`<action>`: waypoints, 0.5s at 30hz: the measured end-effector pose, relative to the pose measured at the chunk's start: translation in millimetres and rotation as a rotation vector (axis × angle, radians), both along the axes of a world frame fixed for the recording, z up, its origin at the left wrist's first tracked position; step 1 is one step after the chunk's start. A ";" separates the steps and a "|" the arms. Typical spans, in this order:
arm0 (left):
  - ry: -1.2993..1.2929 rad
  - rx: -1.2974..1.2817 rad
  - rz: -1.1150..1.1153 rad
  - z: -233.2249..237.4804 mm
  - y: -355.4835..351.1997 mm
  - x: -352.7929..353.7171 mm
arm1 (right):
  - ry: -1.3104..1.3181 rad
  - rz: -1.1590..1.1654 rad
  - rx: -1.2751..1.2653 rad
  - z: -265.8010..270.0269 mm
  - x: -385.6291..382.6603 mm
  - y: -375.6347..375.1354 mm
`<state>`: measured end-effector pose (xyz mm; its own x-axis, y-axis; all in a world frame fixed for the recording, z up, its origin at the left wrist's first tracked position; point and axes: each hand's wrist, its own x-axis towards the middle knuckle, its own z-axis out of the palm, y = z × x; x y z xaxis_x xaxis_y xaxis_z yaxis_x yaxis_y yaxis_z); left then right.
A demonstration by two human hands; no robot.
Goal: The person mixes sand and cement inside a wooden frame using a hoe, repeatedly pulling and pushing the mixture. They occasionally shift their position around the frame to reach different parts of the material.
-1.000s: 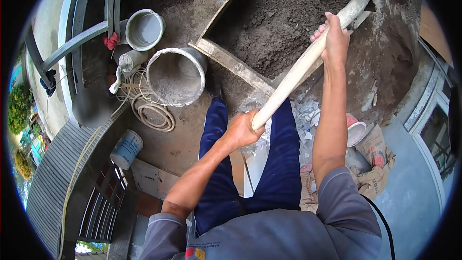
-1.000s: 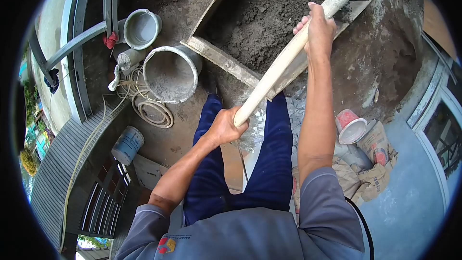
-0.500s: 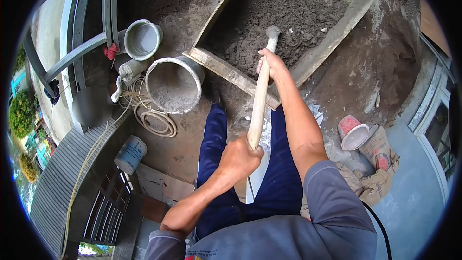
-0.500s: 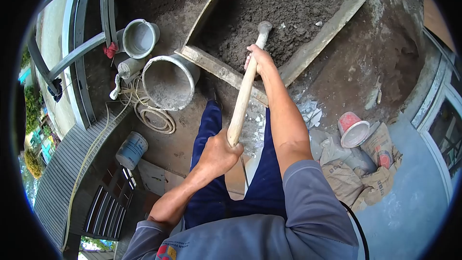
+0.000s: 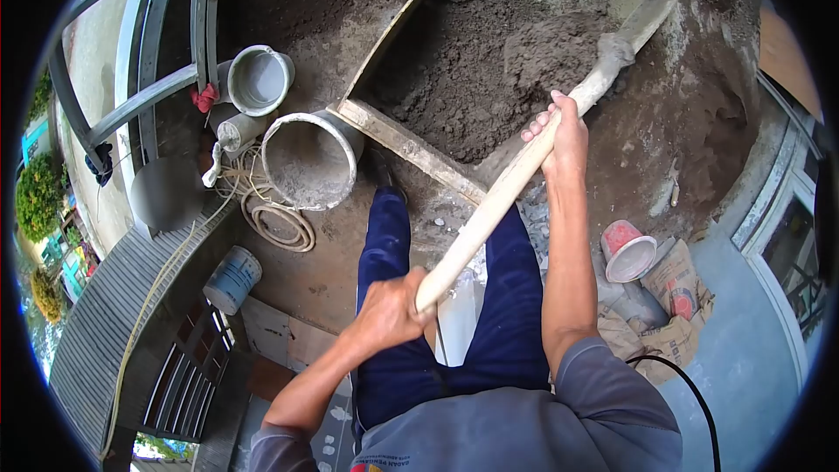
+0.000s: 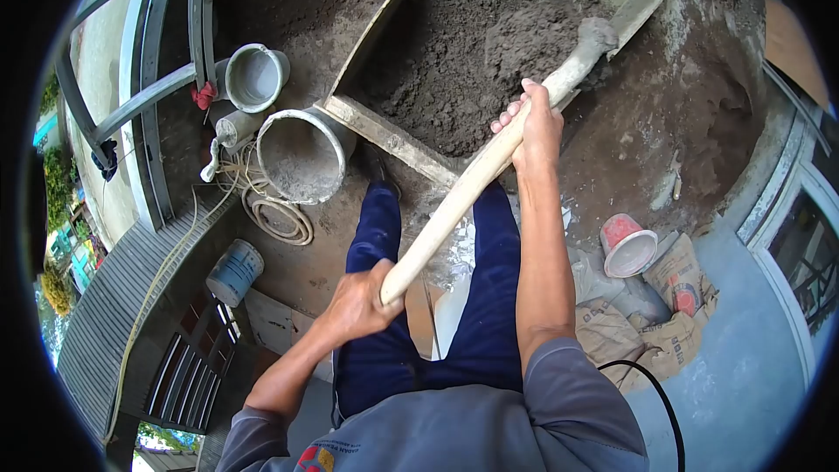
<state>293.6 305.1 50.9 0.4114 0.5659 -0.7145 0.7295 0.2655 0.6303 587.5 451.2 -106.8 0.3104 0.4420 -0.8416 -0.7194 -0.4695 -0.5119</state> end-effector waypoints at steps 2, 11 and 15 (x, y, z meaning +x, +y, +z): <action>-0.038 0.052 0.004 -111.3 -23.4 -28.0 | -0.133 -0.011 0.009 -14.9 -15.3 -3.8; -0.153 0.166 0.024 -240.9 4.4 -19.1 | -0.482 -0.004 0.251 29.1 -54.5 36.2; -0.222 -0.012 0.190 -193.1 -9.0 -43.8 | -0.414 0.063 0.204 -6.0 -75.2 40.7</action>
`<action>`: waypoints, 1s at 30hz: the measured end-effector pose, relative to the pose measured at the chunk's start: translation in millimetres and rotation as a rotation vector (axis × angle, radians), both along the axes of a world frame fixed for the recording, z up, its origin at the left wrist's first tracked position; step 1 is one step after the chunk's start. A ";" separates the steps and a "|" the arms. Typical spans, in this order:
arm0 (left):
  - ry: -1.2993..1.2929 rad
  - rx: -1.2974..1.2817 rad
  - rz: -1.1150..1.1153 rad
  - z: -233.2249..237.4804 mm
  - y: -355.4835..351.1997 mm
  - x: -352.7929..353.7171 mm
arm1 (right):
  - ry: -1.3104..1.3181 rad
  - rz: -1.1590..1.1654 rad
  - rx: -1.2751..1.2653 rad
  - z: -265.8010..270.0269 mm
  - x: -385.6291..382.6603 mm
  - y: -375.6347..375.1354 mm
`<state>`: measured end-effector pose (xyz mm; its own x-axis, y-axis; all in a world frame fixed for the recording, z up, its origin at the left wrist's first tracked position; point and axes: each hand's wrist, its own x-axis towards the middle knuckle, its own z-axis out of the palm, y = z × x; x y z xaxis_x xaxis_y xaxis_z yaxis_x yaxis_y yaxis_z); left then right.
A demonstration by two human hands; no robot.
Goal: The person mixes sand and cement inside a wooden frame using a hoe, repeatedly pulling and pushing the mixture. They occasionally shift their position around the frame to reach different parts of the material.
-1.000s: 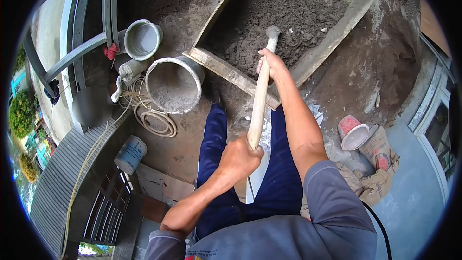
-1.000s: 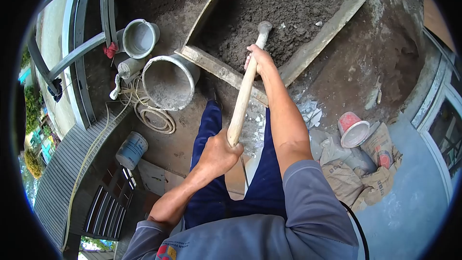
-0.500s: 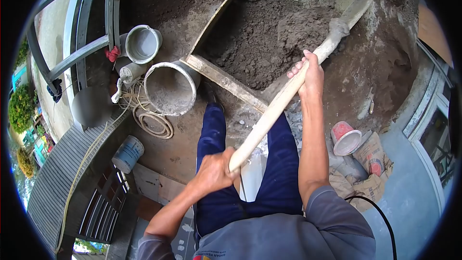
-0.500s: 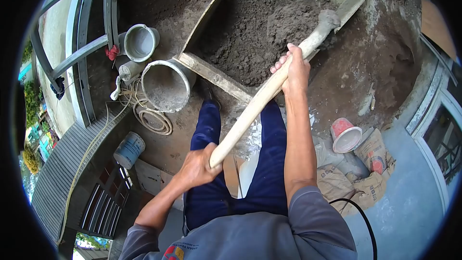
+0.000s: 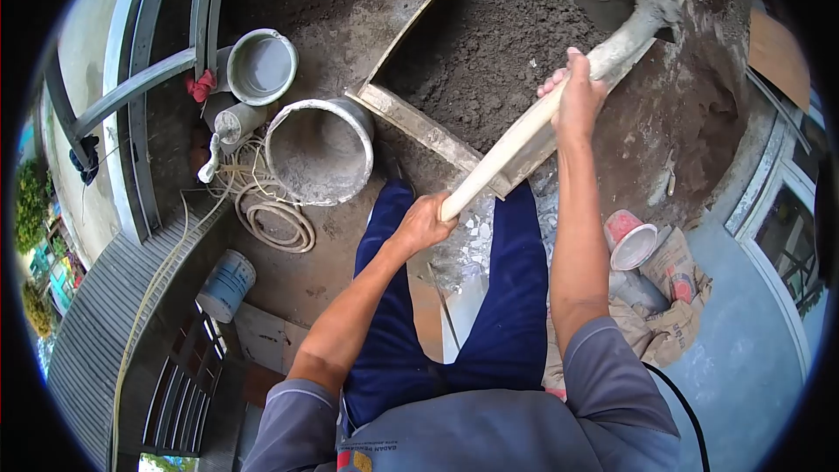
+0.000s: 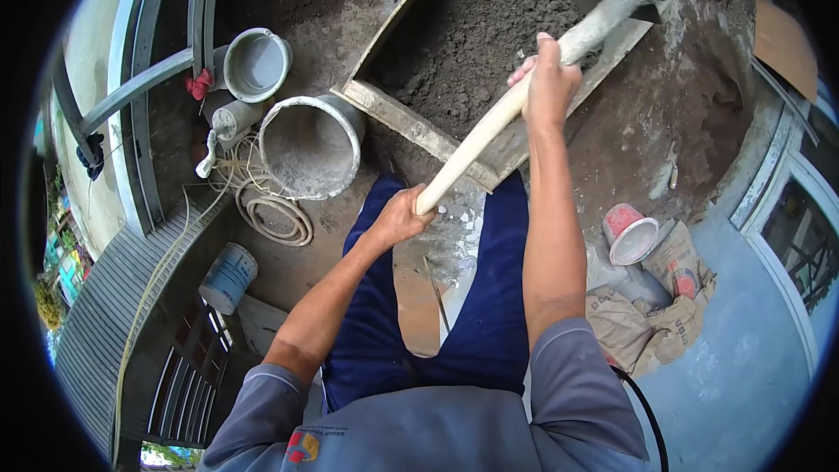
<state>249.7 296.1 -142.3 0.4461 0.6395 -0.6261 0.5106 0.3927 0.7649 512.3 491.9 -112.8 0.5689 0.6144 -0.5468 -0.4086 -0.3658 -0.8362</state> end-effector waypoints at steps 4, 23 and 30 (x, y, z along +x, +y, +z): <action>0.257 -0.108 0.067 -4.1 -51.3 -27.3 | 0.125 0.110 -0.279 -141.8 -38.8 -30.0; 0.445 -0.227 -0.151 237.7 65.8 164.3 | 0.918 0.212 -0.563 -173.4 40.8 -85.5; 0.225 -0.196 -0.282 292.1 52.1 95.0 | 0.659 0.022 -0.362 -24.1 80.9 -58.3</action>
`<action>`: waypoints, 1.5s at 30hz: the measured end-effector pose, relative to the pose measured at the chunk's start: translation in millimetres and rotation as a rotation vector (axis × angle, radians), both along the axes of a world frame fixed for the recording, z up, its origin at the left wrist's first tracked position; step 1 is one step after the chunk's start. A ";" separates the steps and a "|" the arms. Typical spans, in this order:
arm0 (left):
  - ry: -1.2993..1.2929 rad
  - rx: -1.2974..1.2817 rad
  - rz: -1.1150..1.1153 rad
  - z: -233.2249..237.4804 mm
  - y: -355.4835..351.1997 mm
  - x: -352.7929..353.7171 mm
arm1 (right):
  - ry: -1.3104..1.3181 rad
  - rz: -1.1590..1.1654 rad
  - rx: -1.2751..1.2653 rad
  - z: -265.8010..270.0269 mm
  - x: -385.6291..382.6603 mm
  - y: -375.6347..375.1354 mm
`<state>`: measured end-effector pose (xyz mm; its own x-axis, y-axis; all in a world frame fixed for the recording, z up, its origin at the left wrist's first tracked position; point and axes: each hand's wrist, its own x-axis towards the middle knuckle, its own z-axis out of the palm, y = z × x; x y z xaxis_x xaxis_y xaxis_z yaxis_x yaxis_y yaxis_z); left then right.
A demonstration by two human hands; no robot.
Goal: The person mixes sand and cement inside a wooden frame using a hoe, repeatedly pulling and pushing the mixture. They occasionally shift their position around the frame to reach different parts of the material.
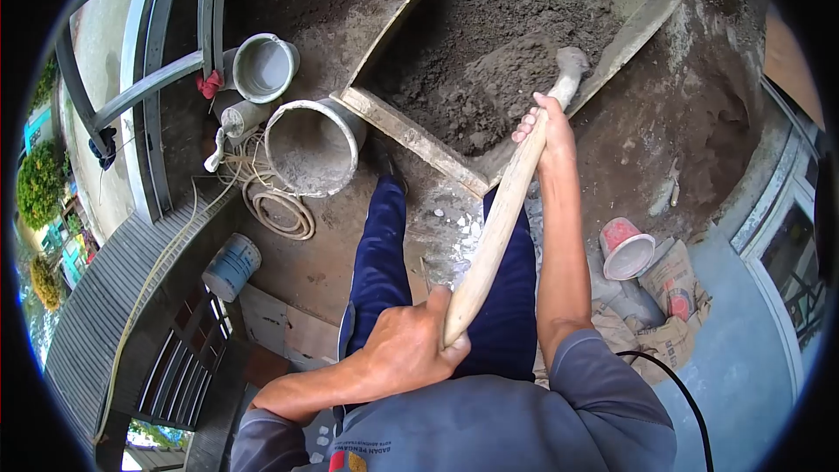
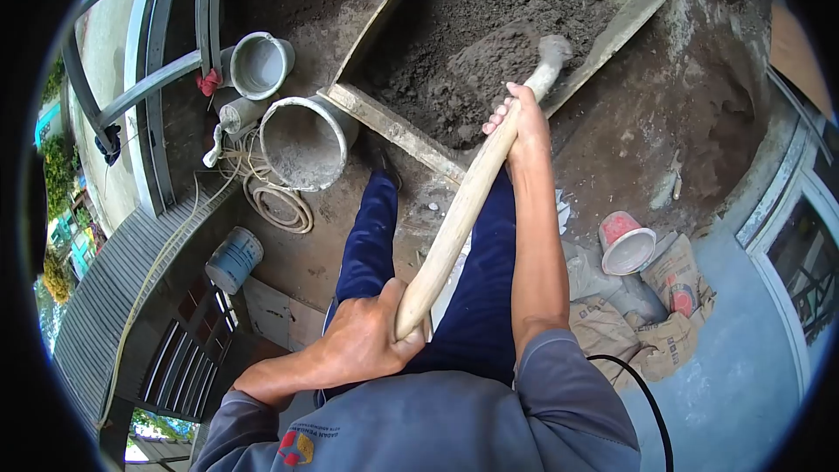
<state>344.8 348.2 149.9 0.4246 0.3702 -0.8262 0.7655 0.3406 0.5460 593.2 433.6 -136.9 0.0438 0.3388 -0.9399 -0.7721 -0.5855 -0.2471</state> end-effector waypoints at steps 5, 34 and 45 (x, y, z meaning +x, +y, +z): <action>0.092 0.312 0.124 -222.6 -83.3 -82.5 | -0.406 -0.061 0.168 9.2 -36.2 11.3; 0.296 -0.085 0.389 -152.7 -42.0 -46.1 | 0.036 0.475 -0.109 -198.2 -158.8 11.2; 0.079 -0.052 0.258 -37.5 15.5 57.5 | 0.295 0.214 -0.118 -115.2 -27.8 -4.1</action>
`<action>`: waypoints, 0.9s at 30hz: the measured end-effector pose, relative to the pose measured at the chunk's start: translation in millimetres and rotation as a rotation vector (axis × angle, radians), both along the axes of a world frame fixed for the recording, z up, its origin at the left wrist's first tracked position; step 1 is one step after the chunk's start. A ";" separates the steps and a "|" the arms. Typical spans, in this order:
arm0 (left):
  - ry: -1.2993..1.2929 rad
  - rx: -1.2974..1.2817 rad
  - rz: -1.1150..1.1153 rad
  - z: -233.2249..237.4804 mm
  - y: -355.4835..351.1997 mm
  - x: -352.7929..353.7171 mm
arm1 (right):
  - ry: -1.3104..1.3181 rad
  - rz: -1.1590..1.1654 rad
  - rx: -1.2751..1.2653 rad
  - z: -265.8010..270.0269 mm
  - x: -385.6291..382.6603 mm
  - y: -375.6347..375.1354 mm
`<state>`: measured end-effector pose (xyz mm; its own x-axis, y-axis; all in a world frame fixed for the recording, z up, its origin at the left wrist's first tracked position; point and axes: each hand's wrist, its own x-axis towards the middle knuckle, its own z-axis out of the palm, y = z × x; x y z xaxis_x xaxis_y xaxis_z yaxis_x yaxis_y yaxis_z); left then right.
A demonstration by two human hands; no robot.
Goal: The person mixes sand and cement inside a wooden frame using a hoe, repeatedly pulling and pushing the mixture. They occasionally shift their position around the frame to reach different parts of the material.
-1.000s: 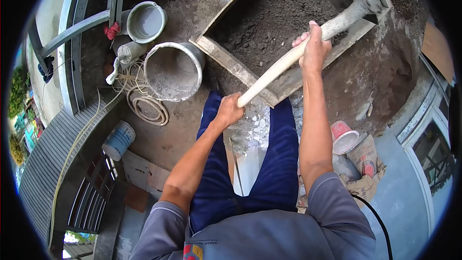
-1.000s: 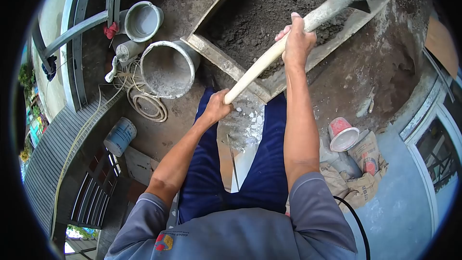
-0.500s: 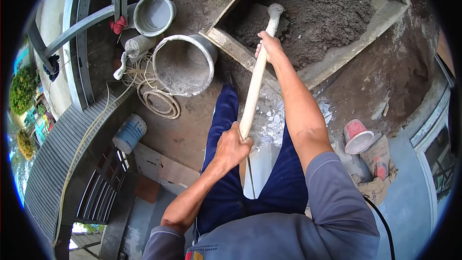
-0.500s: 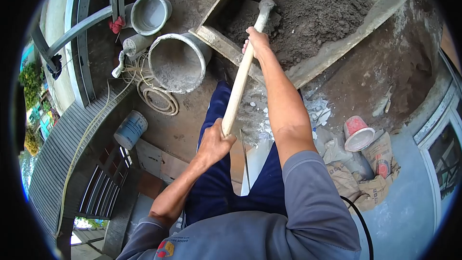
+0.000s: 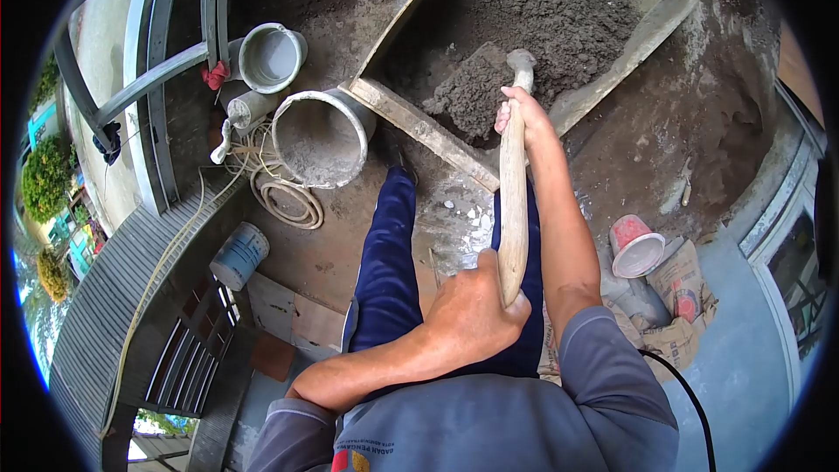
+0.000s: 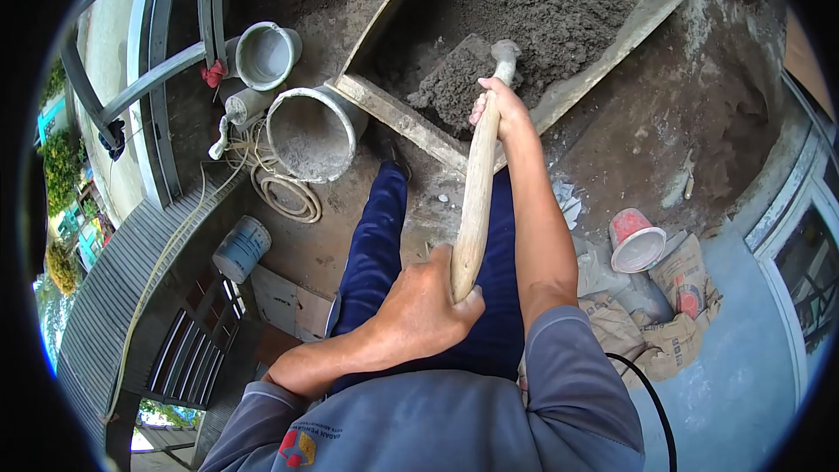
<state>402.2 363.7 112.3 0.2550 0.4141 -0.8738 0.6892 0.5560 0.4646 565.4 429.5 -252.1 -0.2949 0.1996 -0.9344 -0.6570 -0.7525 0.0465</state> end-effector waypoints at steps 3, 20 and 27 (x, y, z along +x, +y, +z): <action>-0.128 -0.046 -0.016 35.3 6.6 -10.3 | -0.094 -0.064 0.068 54.4 42.4 11.1; -0.054 0.504 -0.027 -299.0 -44.0 -117.5 | -0.786 -0.308 0.573 123.5 -33.0 87.0; 0.111 0.220 0.030 -279.8 -44.8 -202.9 | -0.620 -0.123 0.377 -13.4 -122.2 110.3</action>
<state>199.4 318.9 -167.4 0.1472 0.6032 -0.7839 0.7279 0.4706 0.4987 443.2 539.8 -265.5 0.3107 0.5382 -0.7834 -0.5592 -0.5630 -0.6086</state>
